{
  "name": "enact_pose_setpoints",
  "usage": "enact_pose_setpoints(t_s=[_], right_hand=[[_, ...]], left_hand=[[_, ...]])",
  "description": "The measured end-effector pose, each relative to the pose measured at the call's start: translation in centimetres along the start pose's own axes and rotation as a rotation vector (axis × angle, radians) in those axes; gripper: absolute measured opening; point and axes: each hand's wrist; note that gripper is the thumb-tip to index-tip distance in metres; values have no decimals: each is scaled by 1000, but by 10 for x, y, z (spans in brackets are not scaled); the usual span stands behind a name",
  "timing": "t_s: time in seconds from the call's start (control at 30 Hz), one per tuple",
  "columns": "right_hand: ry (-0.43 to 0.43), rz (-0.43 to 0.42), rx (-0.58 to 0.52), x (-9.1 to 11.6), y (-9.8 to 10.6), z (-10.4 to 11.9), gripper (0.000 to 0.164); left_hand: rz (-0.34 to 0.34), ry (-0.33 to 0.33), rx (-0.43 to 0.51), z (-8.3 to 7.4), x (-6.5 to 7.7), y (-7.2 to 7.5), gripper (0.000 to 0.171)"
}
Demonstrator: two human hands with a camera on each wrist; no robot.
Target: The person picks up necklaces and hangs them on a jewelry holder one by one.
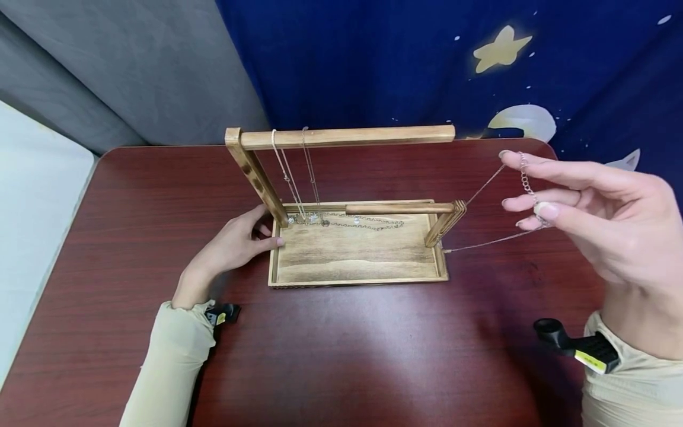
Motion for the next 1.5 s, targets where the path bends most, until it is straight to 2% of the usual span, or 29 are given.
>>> enact_pose_setpoints(t_s=[0.23, 0.4, 0.67, 0.9, 1.2, 1.5], right_hand=[[-40, -158, 61, -6, -1, 4, 38], [-77, -229, 79, -12, -2, 6, 39], [-146, -245, 107, -26, -2, 4, 38], [-155, -259, 100, -38, -4, 0, 36], [-152, -227, 118, -53, -8, -2, 39], [-209, -182, 206, -70, -16, -6, 41]], left_hand=[[-4, -4, -2, 0, 1, 1, 67], [-7, -7, 3, -1, 2, 2, 67], [-2, 2, 10, 0, 2, 2, 67], [-3, -2, 12, 0, 3, 1, 69], [-5, -10, 7, 3, 1, 0, 66], [-3, -5, 4, 2, 0, 0, 65]])
Point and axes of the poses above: each hand's wrist, its own x-axis away from the middle knuckle, its own y-axis out of the back of the hand, z = x × y, and after that the axes turned 1 degree about x, right-handed
